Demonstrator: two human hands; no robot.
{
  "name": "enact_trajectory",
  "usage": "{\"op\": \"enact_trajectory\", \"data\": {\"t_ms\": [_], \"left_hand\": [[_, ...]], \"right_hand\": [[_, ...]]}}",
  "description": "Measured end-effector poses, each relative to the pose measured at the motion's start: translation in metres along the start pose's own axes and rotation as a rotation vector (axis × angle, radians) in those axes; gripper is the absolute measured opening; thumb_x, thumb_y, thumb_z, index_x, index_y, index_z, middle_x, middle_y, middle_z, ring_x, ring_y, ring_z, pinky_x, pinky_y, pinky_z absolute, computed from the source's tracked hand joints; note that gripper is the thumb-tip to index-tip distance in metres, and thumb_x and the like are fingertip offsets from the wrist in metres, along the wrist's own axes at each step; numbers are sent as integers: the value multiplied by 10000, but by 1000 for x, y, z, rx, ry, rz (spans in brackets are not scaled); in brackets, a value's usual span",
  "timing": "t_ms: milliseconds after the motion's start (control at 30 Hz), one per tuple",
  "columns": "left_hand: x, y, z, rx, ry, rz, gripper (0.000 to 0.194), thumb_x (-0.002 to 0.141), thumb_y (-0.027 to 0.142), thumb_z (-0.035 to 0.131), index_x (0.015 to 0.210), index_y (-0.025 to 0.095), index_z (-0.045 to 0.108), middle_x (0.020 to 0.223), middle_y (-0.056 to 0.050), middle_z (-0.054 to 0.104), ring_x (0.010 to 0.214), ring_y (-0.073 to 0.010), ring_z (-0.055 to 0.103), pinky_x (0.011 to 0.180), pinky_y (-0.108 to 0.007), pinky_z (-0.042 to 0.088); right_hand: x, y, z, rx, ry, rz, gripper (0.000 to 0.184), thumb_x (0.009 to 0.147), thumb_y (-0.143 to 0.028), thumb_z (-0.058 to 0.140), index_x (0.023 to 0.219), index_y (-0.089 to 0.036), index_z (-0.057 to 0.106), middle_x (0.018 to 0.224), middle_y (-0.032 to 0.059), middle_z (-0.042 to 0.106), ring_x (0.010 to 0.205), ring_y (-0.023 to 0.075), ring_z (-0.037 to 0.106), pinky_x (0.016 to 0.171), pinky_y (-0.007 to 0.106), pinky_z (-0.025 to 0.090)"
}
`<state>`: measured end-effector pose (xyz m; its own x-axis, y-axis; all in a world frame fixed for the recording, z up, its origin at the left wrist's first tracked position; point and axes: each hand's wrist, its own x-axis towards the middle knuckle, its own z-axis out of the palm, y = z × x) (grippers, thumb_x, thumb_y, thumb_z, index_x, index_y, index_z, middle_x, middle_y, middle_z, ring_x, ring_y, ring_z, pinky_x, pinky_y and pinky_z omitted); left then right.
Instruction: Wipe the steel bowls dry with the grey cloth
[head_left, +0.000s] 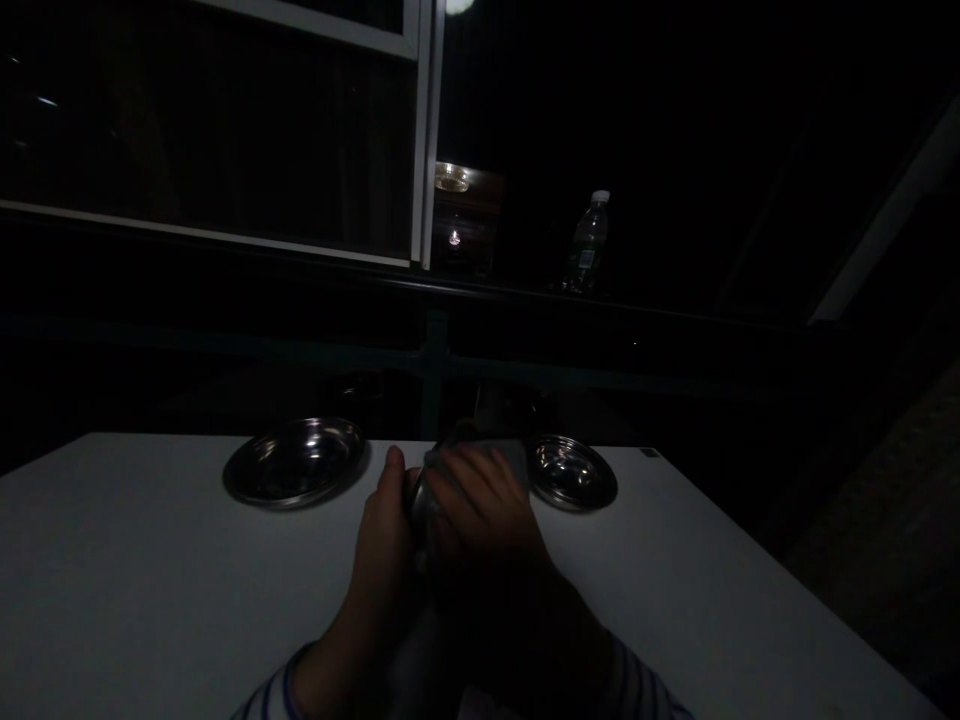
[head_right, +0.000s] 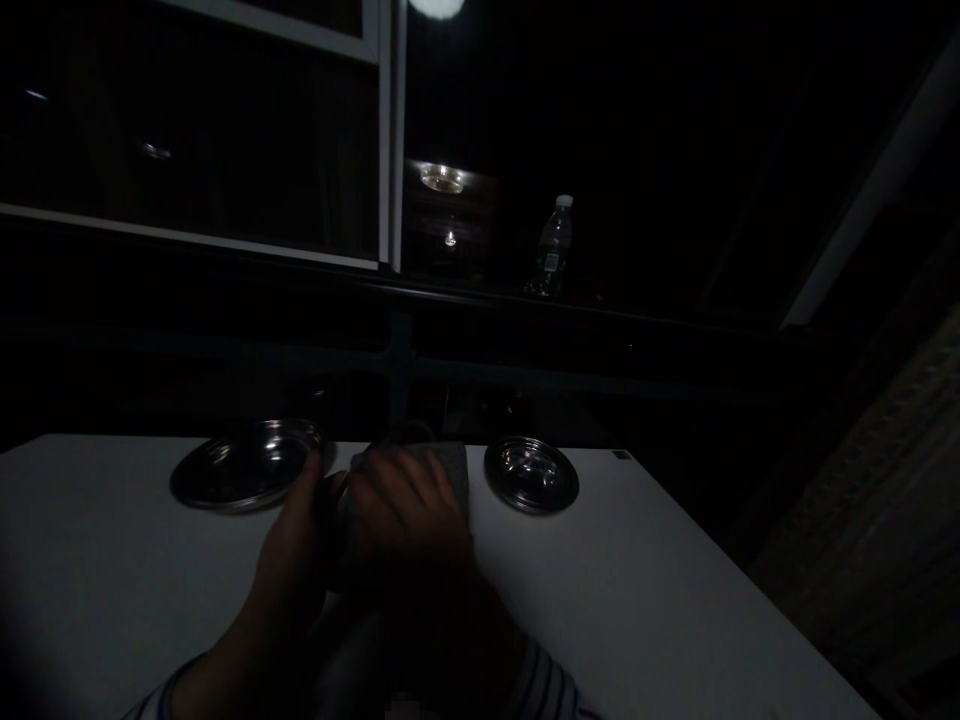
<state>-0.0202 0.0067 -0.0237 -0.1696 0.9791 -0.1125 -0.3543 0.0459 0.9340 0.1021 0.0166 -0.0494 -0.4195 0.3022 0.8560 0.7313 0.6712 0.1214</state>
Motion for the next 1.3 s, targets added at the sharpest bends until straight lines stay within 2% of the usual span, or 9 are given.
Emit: {"op": "enact_trajectory", "data": {"t_ms": [200, 333, 433, 533, 633, 833, 933, 1067, 1300], "left_hand": [[2, -1, 2, 110, 2, 49, 475, 713, 583, 516, 443, 193, 494, 400, 14, 488, 409, -122, 437, 416, -233, 339], [-8, 1, 8, 123, -68, -4, 435, 735, 467, 565, 419, 181, 474, 346, 44, 420, 346, -92, 368, 390, -220, 306], [-11, 2, 10, 46, -104, -68, 378, 726, 458, 579, 492, 162, 555, 405, 24, 514, 385, -109, 453, 411, -220, 342], [-5, 0, 6, -35, -108, -75, 364, 686, 501, 607, 601, 147, 622, 527, -6, 615, 487, -138, 541, 470, -234, 396], [3, -3, 1, -63, -122, -61, 366, 652, 509, 638, 667, 144, 646, 561, -7, 632, 527, -145, 556, 518, -247, 416], [3, -3, 3, -20, -134, -103, 354, 624, 480, 675, 567, 138, 603, 476, 20, 577, 444, -109, 501, 464, -221, 375], [3, 2, 2, -43, -140, -89, 347, 634, 460, 681, 549, 133, 602, 476, 12, 589, 433, -104, 512, 442, -207, 380], [4, 17, -3, -180, -93, -79, 216, 742, 352, 615, 716, 144, 669, 597, -16, 669, 532, -138, 610, 554, -239, 486], [8, 28, -6, -349, -74, -85, 189, 807, 283, 537, 812, 155, 676, 697, -39, 704, 636, -163, 655, 620, -265, 526]], "right_hand": [[0, 3, -1, 45, -52, 12, 341, 885, -262, 374, 1124, -127, 577, 1198, 108, 572, 1144, 215, 475, 995, 417, 354], [-1, 24, -10, 212, -105, 321, 383, 899, -266, 340, 1189, -120, 544, 1265, 123, 491, 1182, 201, 435, 980, 366, 395], [-5, 40, -12, 318, -98, 549, 386, 913, -322, 328, 1180, -165, 558, 1266, 116, 446, 1173, 190, 443, 975, 348, 402], [-7, 51, -13, 408, -78, 644, 400, 930, -347, 283, 1137, -176, 580, 1166, 105, 497, 1102, 177, 493, 955, 349, 412], [-3, 46, -18, 376, -71, 581, 377, 929, -310, 287, 1144, -170, 563, 1131, 95, 543, 1077, 176, 499, 944, 358, 411], [14, 19, -32, 202, -169, 137, 335, 886, -276, 392, 1149, -160, 563, 1166, 77, 572, 1089, 194, 479, 949, 369, 392], [13, 27, -35, 279, -172, 213, 343, 909, -264, 355, 1175, -160, 543, 1208, 71, 553, 1140, 172, 461, 977, 356, 388], [4, 44, -31, 430, -99, 386, 368, 930, -280, 322, 1253, -193, 475, 1302, 60, 487, 1225, 152, 411, 1032, 357, 357], [2, 42, -27, 488, -14, 403, 410, 926, -267, 340, 1332, -228, 375, 1365, 60, 420, 1265, 170, 375, 1041, 385, 358]]}}
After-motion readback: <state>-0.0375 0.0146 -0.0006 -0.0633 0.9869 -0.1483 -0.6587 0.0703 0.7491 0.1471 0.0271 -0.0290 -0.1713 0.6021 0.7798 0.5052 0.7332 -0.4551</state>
